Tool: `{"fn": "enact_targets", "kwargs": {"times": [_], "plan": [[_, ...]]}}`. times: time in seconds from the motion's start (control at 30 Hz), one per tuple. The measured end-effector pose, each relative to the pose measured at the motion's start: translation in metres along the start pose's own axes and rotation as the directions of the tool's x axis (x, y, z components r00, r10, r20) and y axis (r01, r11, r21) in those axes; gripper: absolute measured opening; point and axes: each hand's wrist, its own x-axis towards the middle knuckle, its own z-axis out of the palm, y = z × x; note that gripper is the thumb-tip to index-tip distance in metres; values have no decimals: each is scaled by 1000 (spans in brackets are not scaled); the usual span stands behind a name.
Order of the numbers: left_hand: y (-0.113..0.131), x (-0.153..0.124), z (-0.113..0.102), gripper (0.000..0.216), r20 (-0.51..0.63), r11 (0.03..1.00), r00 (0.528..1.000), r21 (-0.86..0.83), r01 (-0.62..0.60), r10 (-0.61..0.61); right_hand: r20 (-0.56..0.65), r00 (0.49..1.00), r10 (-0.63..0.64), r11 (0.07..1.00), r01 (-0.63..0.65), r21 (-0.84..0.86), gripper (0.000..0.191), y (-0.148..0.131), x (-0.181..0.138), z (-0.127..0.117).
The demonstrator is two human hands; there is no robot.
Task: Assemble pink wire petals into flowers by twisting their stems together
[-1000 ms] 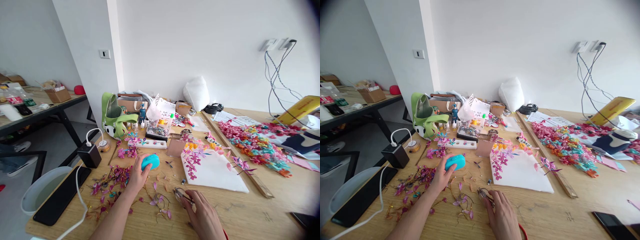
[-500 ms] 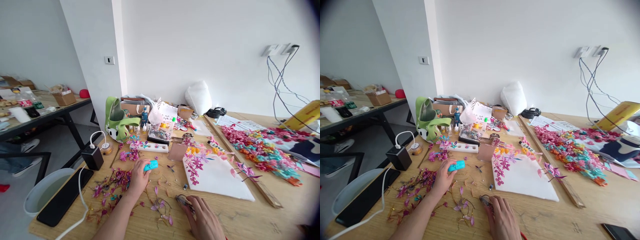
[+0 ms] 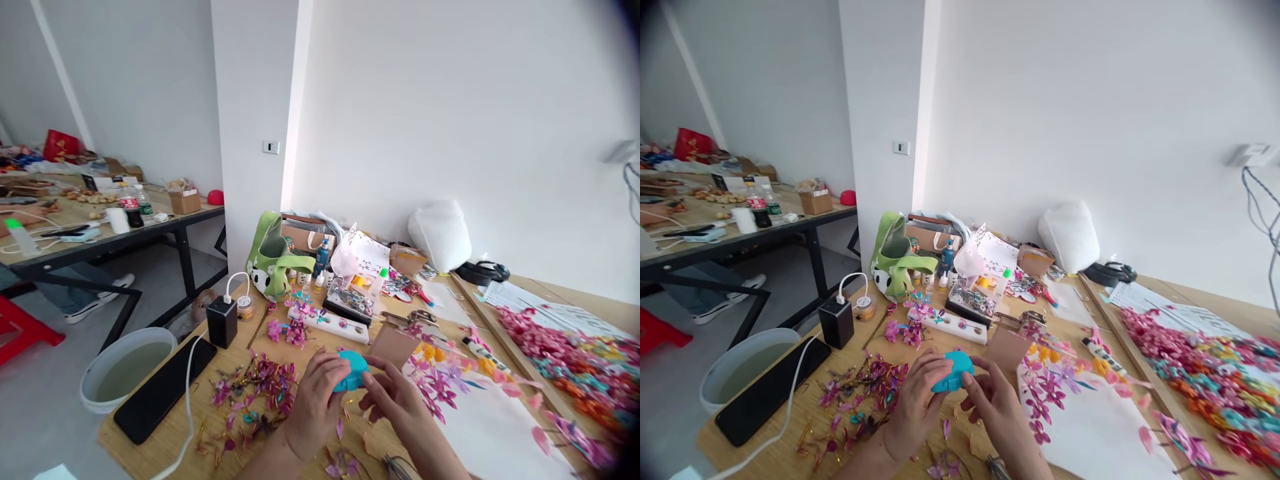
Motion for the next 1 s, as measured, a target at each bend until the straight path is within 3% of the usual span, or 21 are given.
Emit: {"fn": "enact_targets", "kwargs": {"times": [0.13,0.27,0.37,0.43,0.5,0.57,0.6,0.67,0.8,1.0], "plan": [[-9,5,-12,48,-190,992,980,97,77,-57,56,997,-43,999,42,32,56,-36,34,30],[-21,6,-20,51,-283,979,958,177,101,-48,116,993,-34,999,31,28,51,-45,56,57],[-23,6,-20,57,-341,949,936,257,185,-90,147,987,-65,997,58,47,45,-49,76,70],[-21,6,-19,61,-408,918,905,301,257,-120,144,982,-126,992,121,42,43,-59,98,74],[-18,6,-18,63,-434,909,887,289,302,-157,62,965,-254,966,256,-25,44,-77,132,79],[-17,7,-17,63,-411,915,892,255,313,-190,-50,896,-442,860,408,-306,44,-99,174,89],[-17,7,-16,62,-392,919,898,243,309,-199,-44,858,-512,747,420,-516,44,-110,197,97],[-17,7,-14,61,-360,923,912,247,296,-196,-24,849,-528,679,405,-612,45,-128,241,115],[-19,6,-6,59,-358,899,913,306,312,-196,105,876,-471,553,386,-739,42,-139,307,153],[-23,5,3,58,-335,893,915,307,330,-223,379,900,-214,337,433,-836,30,-122,355,175]]}}
